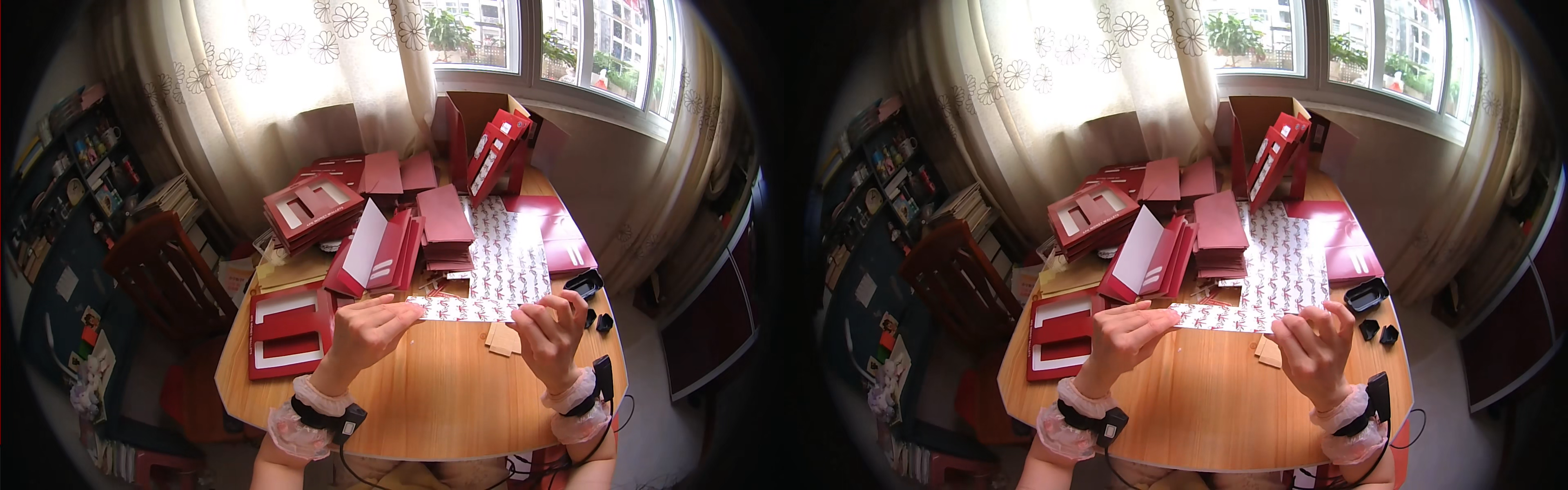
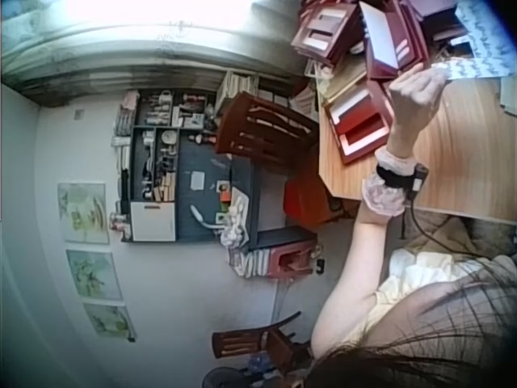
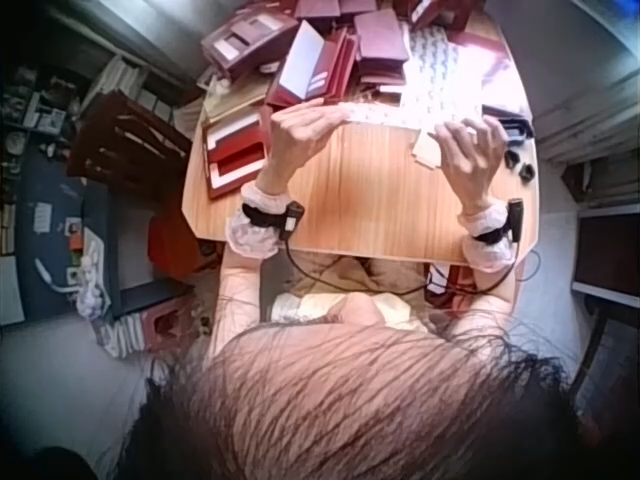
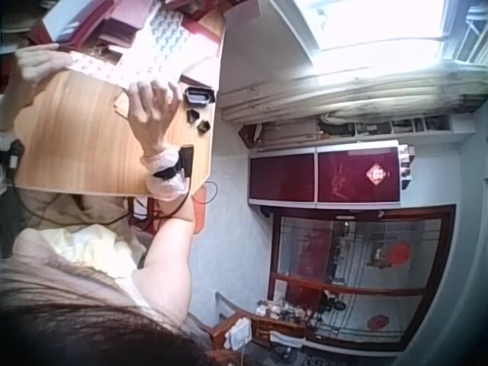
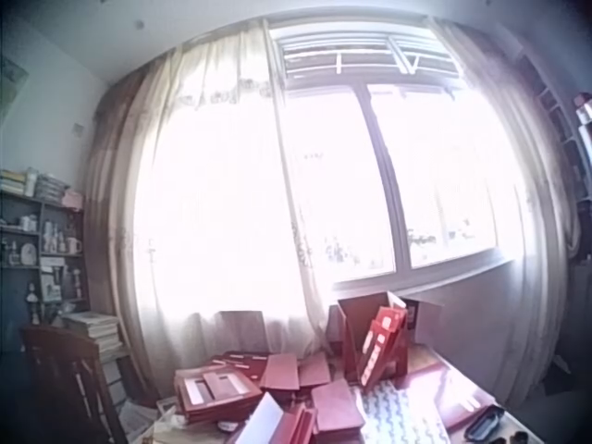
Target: Assembling and organizing red wallet packaging and inserts on a table.
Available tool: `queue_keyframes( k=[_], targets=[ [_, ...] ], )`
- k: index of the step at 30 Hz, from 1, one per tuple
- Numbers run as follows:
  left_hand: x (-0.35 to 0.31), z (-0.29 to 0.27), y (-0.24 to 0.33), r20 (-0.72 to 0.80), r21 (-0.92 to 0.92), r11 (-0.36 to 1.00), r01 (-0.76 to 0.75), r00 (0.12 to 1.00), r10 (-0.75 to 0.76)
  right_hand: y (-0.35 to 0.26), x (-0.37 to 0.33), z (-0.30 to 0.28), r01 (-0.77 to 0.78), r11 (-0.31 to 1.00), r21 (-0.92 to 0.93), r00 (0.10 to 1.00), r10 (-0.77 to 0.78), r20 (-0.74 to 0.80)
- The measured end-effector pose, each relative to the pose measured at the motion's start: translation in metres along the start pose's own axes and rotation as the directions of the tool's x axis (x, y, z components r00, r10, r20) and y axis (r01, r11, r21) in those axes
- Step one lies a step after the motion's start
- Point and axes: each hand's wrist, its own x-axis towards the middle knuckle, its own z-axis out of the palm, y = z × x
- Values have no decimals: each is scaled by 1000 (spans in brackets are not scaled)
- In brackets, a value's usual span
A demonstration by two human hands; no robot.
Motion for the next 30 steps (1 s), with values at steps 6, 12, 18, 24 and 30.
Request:
queue_keyframes(
  k=[6, 12, 18, 24, 30],
  targets=[
    [-3, 3, -6, -6, -106, 994, 23, 1000, -24, -2, 3, -6, -16, 996, 84, 998, 20, -54],
    [-5, 4, -11, 1, -145, 988, 51, 999, -52, 1, 2, -8, -6, 985, 171, 999, 13, -44],
    [-5, 0, -15, -53, -180, 977, 117, 990, -128, -9, -3, -7, 87, 955, 284, 996, -77, -44],
    [-9, 0, -21, -34, -171, 969, 180, 981, -189, -25, -11, -2, 207, 912, 353, 978, -194, -70],
    [-16, 4, -22, 24, -134, 949, 286, 958, -285, -48, -22, 5, 407, 788, 462, 907, -410, -100]
  ],
)
